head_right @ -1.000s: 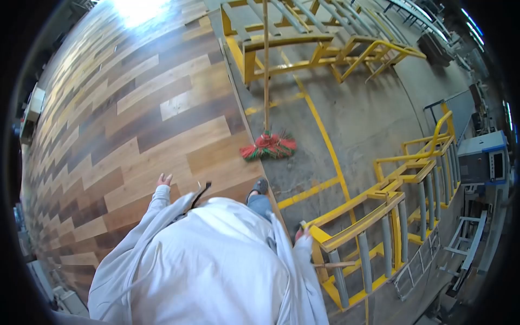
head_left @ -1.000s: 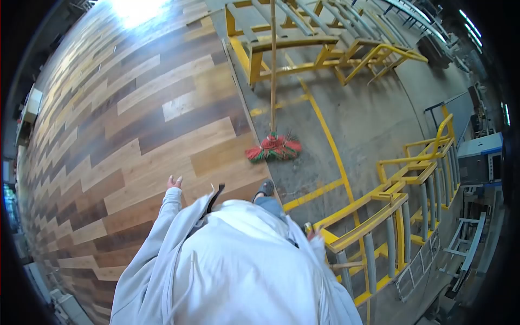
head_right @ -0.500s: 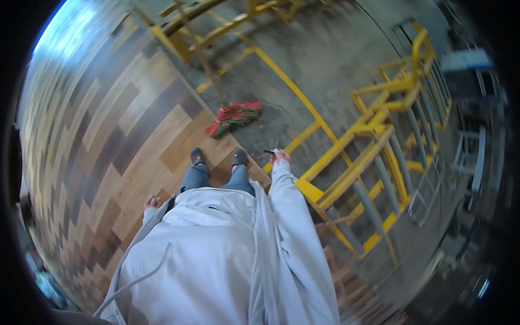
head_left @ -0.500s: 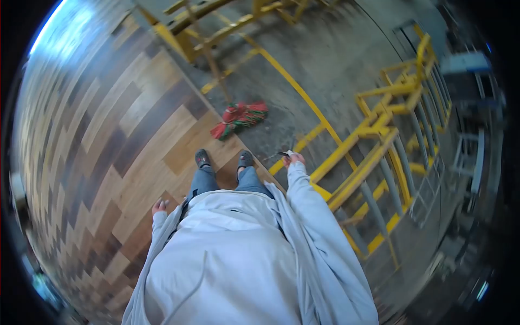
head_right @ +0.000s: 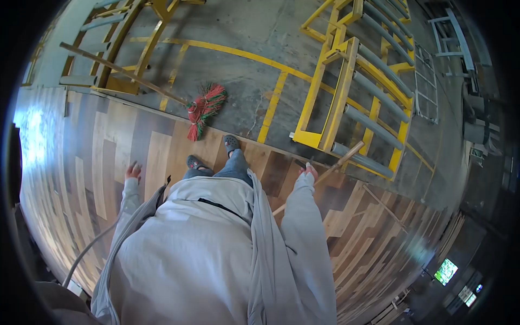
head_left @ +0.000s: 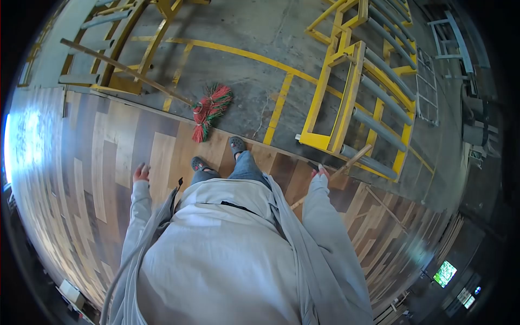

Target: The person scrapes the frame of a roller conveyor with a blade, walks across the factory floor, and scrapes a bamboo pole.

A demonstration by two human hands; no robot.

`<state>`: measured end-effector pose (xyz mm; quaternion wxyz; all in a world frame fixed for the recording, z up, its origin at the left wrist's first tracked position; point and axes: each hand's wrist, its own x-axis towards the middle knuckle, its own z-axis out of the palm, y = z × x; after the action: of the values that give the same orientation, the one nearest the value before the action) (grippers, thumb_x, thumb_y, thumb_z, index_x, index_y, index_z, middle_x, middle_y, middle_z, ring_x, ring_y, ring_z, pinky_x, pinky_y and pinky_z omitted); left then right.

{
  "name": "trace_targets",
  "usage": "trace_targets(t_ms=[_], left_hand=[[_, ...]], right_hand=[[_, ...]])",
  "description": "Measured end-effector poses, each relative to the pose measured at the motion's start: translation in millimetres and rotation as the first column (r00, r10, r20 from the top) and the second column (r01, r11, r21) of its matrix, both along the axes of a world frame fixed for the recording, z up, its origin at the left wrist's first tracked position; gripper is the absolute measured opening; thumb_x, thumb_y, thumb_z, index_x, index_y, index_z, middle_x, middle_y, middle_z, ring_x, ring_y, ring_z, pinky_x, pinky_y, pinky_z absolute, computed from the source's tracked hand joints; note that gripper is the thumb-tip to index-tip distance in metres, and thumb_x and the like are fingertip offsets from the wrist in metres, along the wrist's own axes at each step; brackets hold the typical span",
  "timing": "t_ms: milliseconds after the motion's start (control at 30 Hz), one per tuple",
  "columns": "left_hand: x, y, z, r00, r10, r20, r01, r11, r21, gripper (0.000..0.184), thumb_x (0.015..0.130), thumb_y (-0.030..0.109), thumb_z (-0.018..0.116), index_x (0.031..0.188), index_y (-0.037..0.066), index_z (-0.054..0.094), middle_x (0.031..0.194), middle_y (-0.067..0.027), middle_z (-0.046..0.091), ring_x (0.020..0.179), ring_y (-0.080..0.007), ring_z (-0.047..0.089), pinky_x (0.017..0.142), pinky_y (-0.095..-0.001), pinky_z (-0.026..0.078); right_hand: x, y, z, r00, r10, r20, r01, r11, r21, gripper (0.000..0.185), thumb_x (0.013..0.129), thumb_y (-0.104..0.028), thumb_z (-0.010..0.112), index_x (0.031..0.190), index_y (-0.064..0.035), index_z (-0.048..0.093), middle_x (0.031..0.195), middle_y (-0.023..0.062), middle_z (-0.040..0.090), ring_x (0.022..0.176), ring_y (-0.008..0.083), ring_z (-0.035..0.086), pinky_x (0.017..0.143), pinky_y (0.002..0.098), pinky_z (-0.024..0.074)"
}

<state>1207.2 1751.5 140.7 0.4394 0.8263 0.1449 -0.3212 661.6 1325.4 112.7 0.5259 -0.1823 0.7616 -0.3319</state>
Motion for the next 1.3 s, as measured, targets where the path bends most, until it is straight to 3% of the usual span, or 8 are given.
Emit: trace_targets(t_ms=[100, 200, 333, 367, 400, 500, 800, 1300], left_hand=[[3.6, -70.6, 47.2, 0.997, -0.050, 0.059, 0.057, 0.992, -0.110, 0.038, 0.081, 0.016, 0.060, 0.116, 0.005, 0.053, 0.100, -0.0089, 0.061, 0.088, -0.0141, 0.057, 0.072, -0.0240, 0.045], [4.9, -80.4, 21.7, 0.901, -0.387, 0.197, 0.401, 0.916, -0.035, 0.038, 0.082, 0.016, 0.059, 0.118, 0.005, 0.052, 0.106, -0.0090, 0.059, 0.094, -0.0157, 0.055, 0.081, -0.0261, 0.044], [-8.8, -14.7, -43.9, 0.876, -0.469, 0.116, 0.471, 0.882, 0.006, 0.039, 0.081, 0.019, 0.060, 0.116, 0.005, 0.053, 0.108, -0.0105, 0.059, 0.100, -0.0170, 0.054, 0.085, -0.0285, 0.043], [-15.9, 17.5, -61.4, 0.866, -0.491, 0.091, 0.488, 0.871, 0.053, 0.039, 0.081, 0.020, 0.061, 0.116, 0.005, 0.054, 0.109, -0.0111, 0.059, 0.101, -0.0171, 0.054, 0.086, -0.0292, 0.043], [-27.4, 49.8, -83.4, 0.861, -0.508, 0.032, 0.493, 0.849, 0.192, 0.039, 0.080, 0.021, 0.062, 0.115, 0.005, 0.055, 0.110, -0.0120, 0.058, 0.103, -0.0188, 0.053, 0.087, -0.0305, 0.043], [-70.6, 41.1, 4.5, 0.961, -0.204, -0.186, 0.264, 0.874, 0.408, 0.041, 0.079, 0.023, 0.062, 0.116, 0.007, 0.054, 0.112, -0.0148, 0.057, 0.107, -0.0246, 0.052, 0.091, -0.0331, 0.040], [-117.2, 42.5, 26.1, 0.974, 0.225, 0.012, -0.214, 0.910, 0.355, 0.048, 0.080, 0.026, 0.060, 0.123, 0.008, 0.048, 0.121, -0.0158, 0.051, 0.112, -0.0274, 0.048, 0.095, -0.0336, 0.037], [-2.8, 111.2, -2.2, 0.863, 0.395, -0.313, -0.302, 0.903, 0.307, 0.049, 0.079, 0.024, 0.062, 0.122, 0.003, 0.048, 0.116, -0.0151, 0.055, 0.109, -0.0247, 0.050, 0.092, -0.0328, 0.040]], right_hand=[[-28.5, -4.6, -22.0, 0.993, 0.121, -0.018, -0.122, 0.990, -0.064, 0.014, 0.080, -0.016, 0.060, 0.078, -0.0022, 0.061, 0.056, 0.0021, 0.051, 0.043, 0.0109, 0.043, 0.041, 0.0247, 0.0373], [-36.0, -30.6, -53.7, 0.987, 0.100, -0.123, -0.119, 0.980, -0.161, 0.014, 0.078, -0.016, 0.062, 0.075, -0.0019, 0.061, 0.054, 0.0008, 0.050, 0.045, 0.0103, 0.042, 0.043, 0.0254, 0.0362], [-92.4, -85.4, -184.2, 0.920, 0.177, -0.351, -0.249, 0.953, -0.174, 0.016, 0.074, -0.015, 0.065, 0.068, -0.0013, 0.059, 0.055, -0.0008, 0.051, 0.051, 0.0104, 0.042, 0.049, 0.0268, 0.0367], [-67.6, -96.4, -104.5, 0.912, 0.365, -0.187, -0.397, 0.902, -0.173, 0.009, 0.074, -0.020, 0.067, 0.074, -0.0121, 0.063, 0.065, 0.0006, 0.054, 0.058, 0.0133, 0.048, 0.054, 0.0259, 0.0409], [-118.6, -108.4, -230.6, 0.576, 0.360, -0.734, -0.717, 0.654, -0.241, 0.022, 0.076, -0.022, 0.064, 0.062, -0.0055, 0.058, 0.061, 0.0011, 0.053, 0.059, 0.0116, 0.047, 0.055, 0.0277, 0.0408], [-30.7, -131.7, -119.8, 0.981, 0.045, 0.189, -0.034, 0.997, -0.062, 0.014, 0.075, -0.018, 0.066, 0.066, -0.0126, 0.056, 0.054, 0.0000, 0.047, 0.045, 0.0144, 0.043, 0.039, 0.0255, 0.0343], [195.0, -103.5, -98.4, 0.823, 0.521, 0.228, -0.560, 0.813, 0.162, 0.010, 0.069, -0.008, 0.064, 0.070, -0.0085, 0.054, 0.059, 0.0056, 0.051, 0.046, 0.0151, 0.048, 0.038, 0.0275, 0.0402], [502.6, -39.0, -41.3, 0.586, 0.794, 0.163, -0.810, 0.579, 0.091, 0.018, 0.076, -0.011, 0.063, 0.091, -0.0119, 0.054, 0.075, 0.0041, 0.056, 0.058, 0.0141, 0.054, 0.048, 0.0266, 0.0455]])
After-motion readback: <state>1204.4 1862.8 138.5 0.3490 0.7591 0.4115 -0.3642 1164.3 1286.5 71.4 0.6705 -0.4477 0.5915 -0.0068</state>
